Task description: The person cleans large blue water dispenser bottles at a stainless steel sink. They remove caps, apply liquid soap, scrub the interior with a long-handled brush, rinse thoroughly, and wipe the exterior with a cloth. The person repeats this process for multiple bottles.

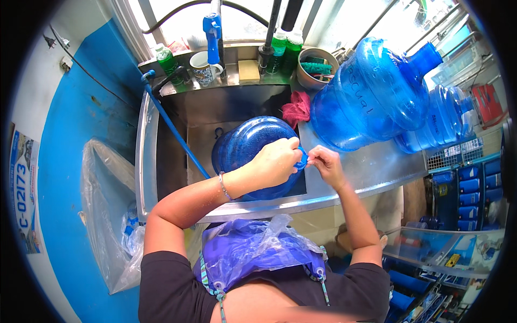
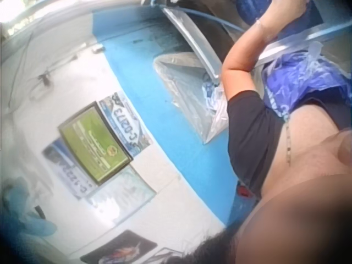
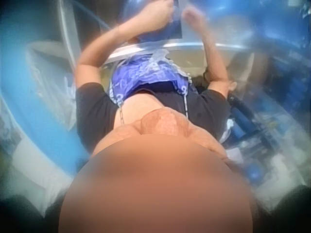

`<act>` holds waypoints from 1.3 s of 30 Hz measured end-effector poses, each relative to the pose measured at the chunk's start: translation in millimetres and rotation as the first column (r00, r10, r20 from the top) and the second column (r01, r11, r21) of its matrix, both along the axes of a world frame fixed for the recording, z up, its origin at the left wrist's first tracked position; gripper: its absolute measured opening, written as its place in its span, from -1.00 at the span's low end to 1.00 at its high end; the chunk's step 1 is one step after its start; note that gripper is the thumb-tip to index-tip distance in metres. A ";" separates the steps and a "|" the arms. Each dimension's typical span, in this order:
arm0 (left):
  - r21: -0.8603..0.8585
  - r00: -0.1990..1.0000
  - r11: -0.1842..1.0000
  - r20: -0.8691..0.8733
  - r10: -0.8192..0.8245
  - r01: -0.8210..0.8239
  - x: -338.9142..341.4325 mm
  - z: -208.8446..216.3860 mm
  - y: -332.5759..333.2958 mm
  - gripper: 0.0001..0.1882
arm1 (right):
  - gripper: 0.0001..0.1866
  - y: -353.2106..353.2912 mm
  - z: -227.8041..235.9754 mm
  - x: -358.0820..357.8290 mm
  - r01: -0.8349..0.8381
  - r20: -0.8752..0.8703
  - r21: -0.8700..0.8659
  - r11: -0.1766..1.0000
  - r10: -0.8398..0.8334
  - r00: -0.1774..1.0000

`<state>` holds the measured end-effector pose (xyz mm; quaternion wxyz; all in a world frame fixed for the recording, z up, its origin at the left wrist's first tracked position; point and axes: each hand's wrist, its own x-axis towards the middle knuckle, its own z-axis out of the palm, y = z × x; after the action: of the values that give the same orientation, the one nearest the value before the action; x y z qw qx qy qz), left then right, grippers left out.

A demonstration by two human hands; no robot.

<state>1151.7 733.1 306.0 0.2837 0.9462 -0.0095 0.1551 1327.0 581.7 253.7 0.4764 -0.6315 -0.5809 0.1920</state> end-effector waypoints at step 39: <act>-0.140 0.974 0.986 0.192 0.117 -0.091 6.2 -24.8 -18.5 -0.88 | -0.91 -5.4 -57.6 -20.4 -0.005 -0.939 -0.197 0.980 -0.187 0.290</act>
<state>1158.0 714.6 281.2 0.3341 0.9045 0.0218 0.2643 1306.6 576.3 196.1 0.6850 -0.4624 -0.1299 0.5478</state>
